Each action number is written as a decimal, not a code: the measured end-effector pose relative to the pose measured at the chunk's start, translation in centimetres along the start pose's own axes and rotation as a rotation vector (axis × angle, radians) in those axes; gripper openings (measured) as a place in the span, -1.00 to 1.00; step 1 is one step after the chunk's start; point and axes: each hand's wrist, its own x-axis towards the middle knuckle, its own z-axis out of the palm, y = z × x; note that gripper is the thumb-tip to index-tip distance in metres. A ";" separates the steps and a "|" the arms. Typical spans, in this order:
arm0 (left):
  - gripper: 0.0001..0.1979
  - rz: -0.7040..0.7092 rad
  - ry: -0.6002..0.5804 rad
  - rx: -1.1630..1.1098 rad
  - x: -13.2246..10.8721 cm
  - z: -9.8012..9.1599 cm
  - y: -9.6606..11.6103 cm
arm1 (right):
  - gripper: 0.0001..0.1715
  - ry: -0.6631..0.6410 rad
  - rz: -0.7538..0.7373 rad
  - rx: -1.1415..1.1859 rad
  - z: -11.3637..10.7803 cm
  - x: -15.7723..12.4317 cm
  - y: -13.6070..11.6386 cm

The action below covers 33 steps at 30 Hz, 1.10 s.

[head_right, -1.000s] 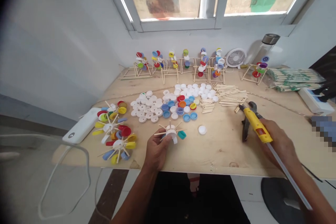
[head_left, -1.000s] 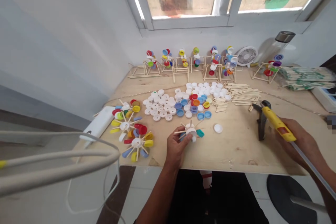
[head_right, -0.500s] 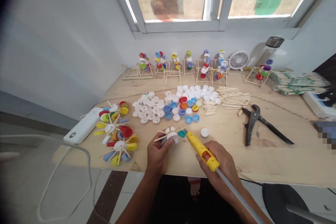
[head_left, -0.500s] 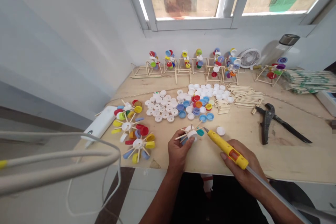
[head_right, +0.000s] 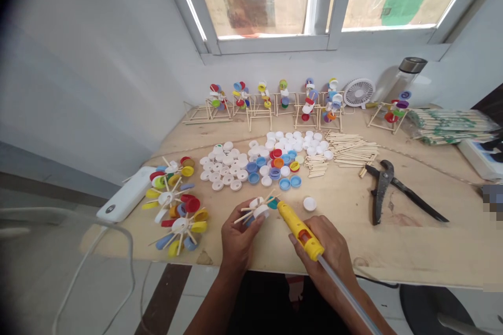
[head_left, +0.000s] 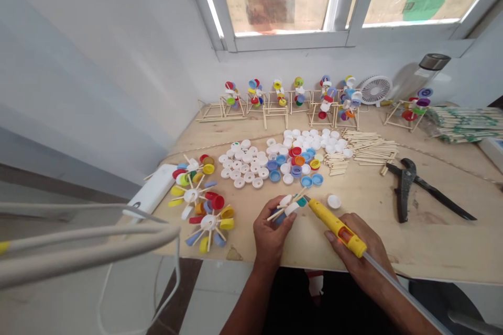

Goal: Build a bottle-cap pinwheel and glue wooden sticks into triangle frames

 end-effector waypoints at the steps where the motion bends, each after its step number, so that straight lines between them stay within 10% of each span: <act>1: -0.60 0.001 0.000 -0.001 0.0 0.0 -0.1 | -0.77 0.001 -0.003 -0.001 0.0 0.0 0.0; 33: -0.60 -0.034 0.030 -0.019 -0.2 0.0 0.1 | -0.74 0.005 0.038 -0.056 0.1 0.4 0.1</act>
